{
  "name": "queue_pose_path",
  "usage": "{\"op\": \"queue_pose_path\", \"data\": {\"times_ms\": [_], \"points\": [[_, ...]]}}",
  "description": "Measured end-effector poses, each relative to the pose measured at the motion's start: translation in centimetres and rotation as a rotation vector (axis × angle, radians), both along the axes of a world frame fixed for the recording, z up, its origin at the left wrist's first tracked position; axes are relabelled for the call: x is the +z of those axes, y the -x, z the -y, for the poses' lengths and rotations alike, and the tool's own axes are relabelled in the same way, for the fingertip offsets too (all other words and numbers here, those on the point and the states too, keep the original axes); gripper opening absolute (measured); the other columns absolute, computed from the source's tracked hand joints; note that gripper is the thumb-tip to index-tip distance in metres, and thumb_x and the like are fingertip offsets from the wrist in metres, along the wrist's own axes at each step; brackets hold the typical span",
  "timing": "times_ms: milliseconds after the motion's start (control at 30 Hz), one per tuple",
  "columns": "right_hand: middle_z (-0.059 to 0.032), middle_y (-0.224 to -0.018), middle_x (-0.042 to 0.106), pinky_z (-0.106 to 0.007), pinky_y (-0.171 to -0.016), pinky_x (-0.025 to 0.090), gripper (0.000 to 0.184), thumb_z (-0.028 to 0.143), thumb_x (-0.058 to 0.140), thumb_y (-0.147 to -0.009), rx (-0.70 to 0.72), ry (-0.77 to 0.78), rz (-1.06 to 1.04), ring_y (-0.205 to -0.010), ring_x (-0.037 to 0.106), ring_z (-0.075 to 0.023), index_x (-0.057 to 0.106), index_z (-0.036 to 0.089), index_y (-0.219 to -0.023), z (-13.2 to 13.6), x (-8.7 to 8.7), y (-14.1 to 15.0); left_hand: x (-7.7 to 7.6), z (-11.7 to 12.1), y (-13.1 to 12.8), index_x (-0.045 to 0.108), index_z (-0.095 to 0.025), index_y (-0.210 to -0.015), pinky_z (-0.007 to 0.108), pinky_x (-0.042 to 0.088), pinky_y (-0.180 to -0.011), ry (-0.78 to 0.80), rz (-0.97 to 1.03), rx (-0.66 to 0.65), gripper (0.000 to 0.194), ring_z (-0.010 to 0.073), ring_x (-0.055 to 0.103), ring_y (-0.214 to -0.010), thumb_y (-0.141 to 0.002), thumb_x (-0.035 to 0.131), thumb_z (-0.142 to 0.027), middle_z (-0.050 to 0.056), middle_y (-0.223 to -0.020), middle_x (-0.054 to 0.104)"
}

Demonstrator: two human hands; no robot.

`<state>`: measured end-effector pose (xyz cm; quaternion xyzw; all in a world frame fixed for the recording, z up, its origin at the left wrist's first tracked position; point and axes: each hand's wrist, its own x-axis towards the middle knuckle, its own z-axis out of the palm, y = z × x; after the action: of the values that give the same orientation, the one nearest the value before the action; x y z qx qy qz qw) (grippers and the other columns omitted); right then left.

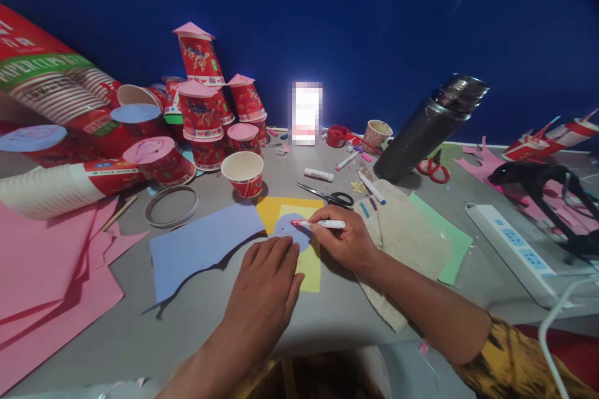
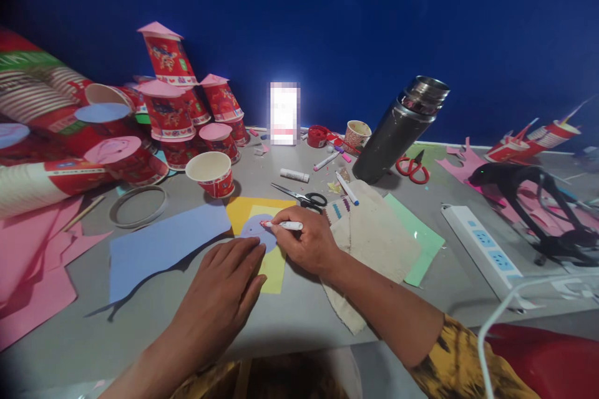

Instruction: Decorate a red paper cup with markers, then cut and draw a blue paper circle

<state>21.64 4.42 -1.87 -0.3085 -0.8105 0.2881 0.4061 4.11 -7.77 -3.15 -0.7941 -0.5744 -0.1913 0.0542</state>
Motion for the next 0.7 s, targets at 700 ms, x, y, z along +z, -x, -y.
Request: {"op": "queue_pose_path", "data": {"times_ms": [700], "points": [[-0.0028, -0.081, 0.078, -0.027, -0.07, 0.054, 0.013, 0.025, 0.066, -0.097, -0.025, -0.098, -0.05, -0.071, 0.071, -0.0163, 0.071, 0.022, -0.085, -0.43, 0.14, -0.44, -0.01, -0.01, 0.13, 0.066, -0.014, -0.13, 0.05, 0.049, -0.1, 0.019, 0.003, 0.012, 0.031, 0.033, 0.063, -0.119, -0.103, 0.052, -0.021, 0.017, -0.131, 0.072]]}}
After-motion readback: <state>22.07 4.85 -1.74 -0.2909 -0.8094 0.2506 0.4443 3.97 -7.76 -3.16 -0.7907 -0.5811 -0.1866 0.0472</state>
